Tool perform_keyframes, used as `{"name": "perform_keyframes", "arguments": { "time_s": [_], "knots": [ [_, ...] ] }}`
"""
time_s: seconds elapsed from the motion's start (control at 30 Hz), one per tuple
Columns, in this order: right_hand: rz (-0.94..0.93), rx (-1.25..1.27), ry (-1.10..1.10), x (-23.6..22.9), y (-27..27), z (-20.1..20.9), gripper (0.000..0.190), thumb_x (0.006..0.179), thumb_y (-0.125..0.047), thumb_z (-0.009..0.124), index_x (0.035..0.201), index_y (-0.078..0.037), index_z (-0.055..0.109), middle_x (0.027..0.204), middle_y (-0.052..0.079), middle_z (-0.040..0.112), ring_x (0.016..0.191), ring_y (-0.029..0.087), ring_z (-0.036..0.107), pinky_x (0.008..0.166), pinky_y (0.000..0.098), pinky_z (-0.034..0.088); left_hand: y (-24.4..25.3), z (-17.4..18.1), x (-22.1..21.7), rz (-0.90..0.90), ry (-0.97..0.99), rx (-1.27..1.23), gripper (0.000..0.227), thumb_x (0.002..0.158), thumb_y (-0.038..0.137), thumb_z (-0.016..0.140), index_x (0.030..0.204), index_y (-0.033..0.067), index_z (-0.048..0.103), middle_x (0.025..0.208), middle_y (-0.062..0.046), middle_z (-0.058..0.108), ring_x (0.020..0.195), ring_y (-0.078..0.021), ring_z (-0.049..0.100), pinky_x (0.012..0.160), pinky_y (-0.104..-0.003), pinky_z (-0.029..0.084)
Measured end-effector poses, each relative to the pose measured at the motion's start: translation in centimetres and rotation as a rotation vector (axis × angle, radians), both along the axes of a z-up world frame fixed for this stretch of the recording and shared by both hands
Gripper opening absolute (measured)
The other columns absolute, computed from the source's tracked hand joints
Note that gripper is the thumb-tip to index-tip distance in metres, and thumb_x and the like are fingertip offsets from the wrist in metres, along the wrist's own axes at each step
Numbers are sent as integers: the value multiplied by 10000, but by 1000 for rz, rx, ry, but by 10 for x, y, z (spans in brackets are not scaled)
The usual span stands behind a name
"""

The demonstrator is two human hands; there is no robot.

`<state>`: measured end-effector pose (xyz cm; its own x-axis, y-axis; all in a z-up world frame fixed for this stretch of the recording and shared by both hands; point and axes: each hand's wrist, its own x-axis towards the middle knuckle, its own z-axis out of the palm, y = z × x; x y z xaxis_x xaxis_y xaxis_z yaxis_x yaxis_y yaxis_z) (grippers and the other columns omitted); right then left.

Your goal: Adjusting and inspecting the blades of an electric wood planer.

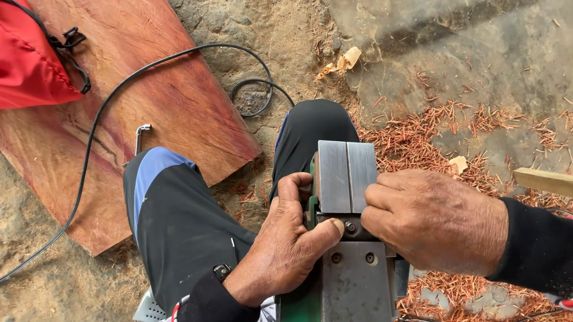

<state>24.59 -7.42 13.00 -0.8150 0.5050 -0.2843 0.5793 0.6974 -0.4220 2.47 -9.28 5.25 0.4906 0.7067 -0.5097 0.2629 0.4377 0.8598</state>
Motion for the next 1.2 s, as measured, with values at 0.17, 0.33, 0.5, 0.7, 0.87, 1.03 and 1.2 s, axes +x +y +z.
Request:
{"name": "perform_keyframes", "arguments": {
  "time_s": [0.17,0.33,0.5,0.7,0.87,1.03,1.2],
  "knots": [
    [-66,-6,-46,-3,-7,-2,170,665,-139,693,765,-82,568,801,86,537,774,299,589,619,421,496,-3,-5,0,17,-21,29,802,815,372,689,1448,49,317,1236,-212,533,1088,-248,612,889,-363,534],
    [-181,-29,-46,-5,-14,1,153,712,-131,697,775,-77,569,790,96,522,738,300,579,579,419,486,-2,-3,-2,4,-20,15,809,817,381,694,1453,52,316,1245,-210,522,1089,-251,606,880,-369,534],
    [-275,-31,-96,1,-13,5,198,842,-231,739,774,-127,586,785,50,529,768,242,591,663,407,489,-1,4,-2,-15,1,7,813,806,405,679,1452,62,324,1228,-205,523,1082,-256,588,883,-374,522],
    [-156,102,180,-26,1,15,140,771,-182,734,833,-93,646,773,65,551,738,262,587,650,408,483,-9,-8,-5,140,-234,-117,588,943,357,489,1419,28,389,1314,-157,561,1230,-226,542,1038,-341,435],
    [-17,97,174,-33,5,0,147,718,-172,703,825,-94,638,799,54,564,786,262,594,657,413,476,-12,-9,-7,115,-195,-88,592,882,249,508,1423,42,382,1318,-150,535,1216,-245,542,1018,-361,457],
    [63,104,152,-37,6,-3,128,766,-180,674,842,-83,640,790,49,555,782,246,584,642,403,471,-16,-12,-11,75,-209,64,579,916,233,514,1431,22,355,1362,-166,499,1290,-246,512,1070,-366,435],
    [22,75,65,-42,5,-1,121,731,-170,660,778,-76,601,788,79,559,765,262,587,640,408,479,-16,-11,-12,69,-212,47,569,931,236,504,1433,20,343,1378,-168,478,1308,-259,495,1078,-375,439]
  ]
}}
